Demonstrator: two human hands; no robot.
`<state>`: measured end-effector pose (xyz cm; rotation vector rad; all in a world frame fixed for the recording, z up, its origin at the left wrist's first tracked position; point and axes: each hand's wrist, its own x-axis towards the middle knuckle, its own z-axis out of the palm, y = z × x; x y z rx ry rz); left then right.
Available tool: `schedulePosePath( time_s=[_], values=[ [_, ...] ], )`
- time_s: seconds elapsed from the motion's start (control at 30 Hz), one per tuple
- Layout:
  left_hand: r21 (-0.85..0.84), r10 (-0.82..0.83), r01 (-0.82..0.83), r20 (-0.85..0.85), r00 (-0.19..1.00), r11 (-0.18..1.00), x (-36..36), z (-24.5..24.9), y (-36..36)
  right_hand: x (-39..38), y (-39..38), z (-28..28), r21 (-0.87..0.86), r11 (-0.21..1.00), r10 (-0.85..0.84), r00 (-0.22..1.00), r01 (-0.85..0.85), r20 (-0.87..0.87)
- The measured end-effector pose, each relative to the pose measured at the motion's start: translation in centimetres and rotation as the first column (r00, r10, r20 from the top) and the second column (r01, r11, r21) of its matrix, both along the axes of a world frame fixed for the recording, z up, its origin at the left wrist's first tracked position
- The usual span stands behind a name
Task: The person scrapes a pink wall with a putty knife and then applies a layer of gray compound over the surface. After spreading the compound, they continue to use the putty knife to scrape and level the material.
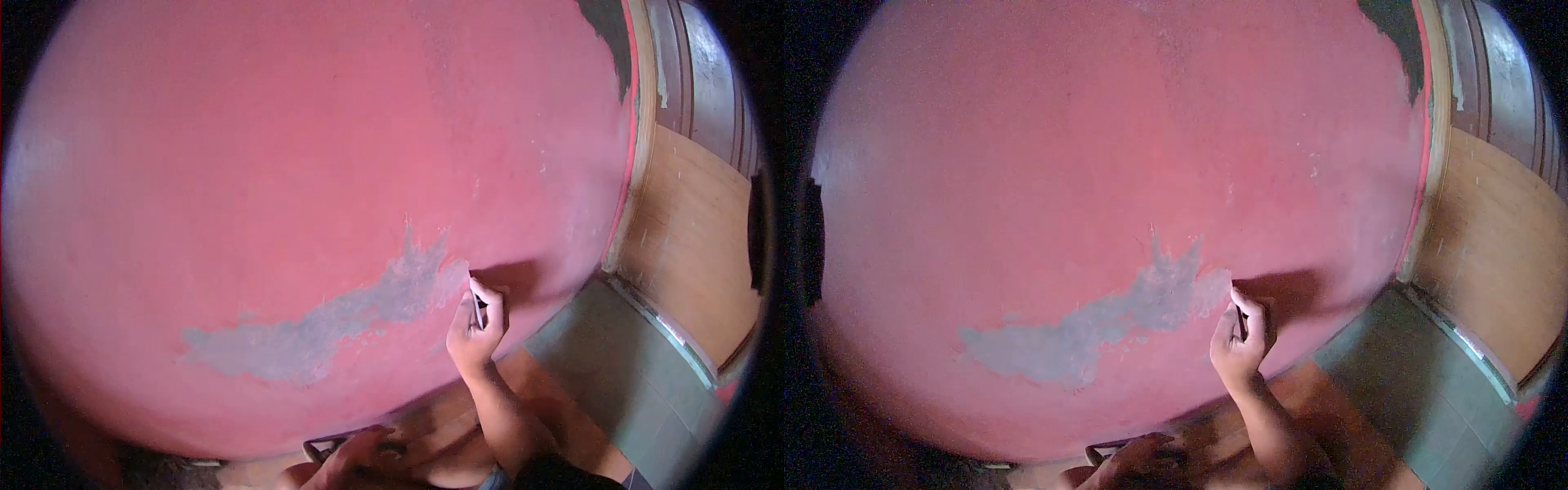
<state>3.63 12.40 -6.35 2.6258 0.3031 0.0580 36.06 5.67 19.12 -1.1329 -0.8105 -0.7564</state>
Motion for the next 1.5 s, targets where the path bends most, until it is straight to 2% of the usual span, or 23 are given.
schedulePosePath(
  time_s=[0.1,0.17,0.2,0.23,0.3,0.37,0.4,0.43,0.47,0.5,0.57,1.3,1.5],
  values=[
    [-0.330,0.139,-0.250,-0.323,0.936,0.910,2.9,12.3,-3.3,0.2,0.0,0.3,0.020,1.000,-0.004,1.000,0.004,0.011],
    [-0.449,0.208,-0.251,-0.145,0.967,0.857,2.5,9.6,-3.8,0.3,-0.2,0.1,0.015,1.000,-0.008,1.000,0.008,0.025],
    [-0.507,0.248,-0.242,-0.057,0.967,0.827,2.8,9.8,-4.4,0.4,-0.1,0.1,0.032,0.999,-0.003,1.000,0.002,0.030],
    [-0.577,0.249,-0.235,-0.057,0.967,0.782,2.7,10.2,-5.3,0.3,-0.2,0.1,0.023,1.000,-0.012,1.000,0.011,0.023],
    [-0.707,0.251,-0.215,-0.054,0.966,0.673,4.1,14.4,-8.4,0.5,-0.1,0.2,0.003,1.000,-0.029,0.999,0.029,0.015],
    [-0.869,0.254,-0.126,-0.001,0.967,0.479,3.4,14.1,-12.4,0.7,0.1,0.0,0.016,1.000,-0.016,1.000,0.016,0.021],
    [-0.792,0.141,-0.243,-0.198,0.970,0.560,5.2,18.8,-14.3,0.7,0.2,-0.1,0.021,1.000,-0.016,1.000,0.016,0.022],
    [-0.874,0.128,-0.252,-0.218,0.968,0.415,5.1,16.8,-15.9,0.6,0.2,-0.1,0.023,1.000,-0.012,1.000,0.012,0.024],
    [-0.816,-0.090,-0.223,-0.317,0.944,0.534,5.8,15.7,-16.7,0.5,0.2,0.0,0.023,0.999,-0.024,0.999,0.023,0.025],
    [-0.833,-0.174,-0.187,-0.318,0.932,0.521,5.7,15.0,-17.1,0.5,0.2,0.1,0.022,0.999,-0.030,0.999,0.029,0.027],
    [-0.857,-0.202,-0.166,-0.295,0.934,0.487,5.6,14.5,-17.7,0.3,0.4,0.1,0.037,0.999,-0.003,1.000,0.002,0.021],
    [-0.889,-0.179,-0.141,-0.239,0.954,0.436,6.0,14.4,-18.8,0.3,0.8,-1.0,0.012,0.997,0.076,0.994,-0.075,-0.083],
    [-0.891,-0.159,-0.145,-0.233,0.959,0.431,5.8,14.6,-19.1,0.3,0.9,-0.6,0.026,0.999,0.029,0.999,-0.029,-0.030]
  ],
)
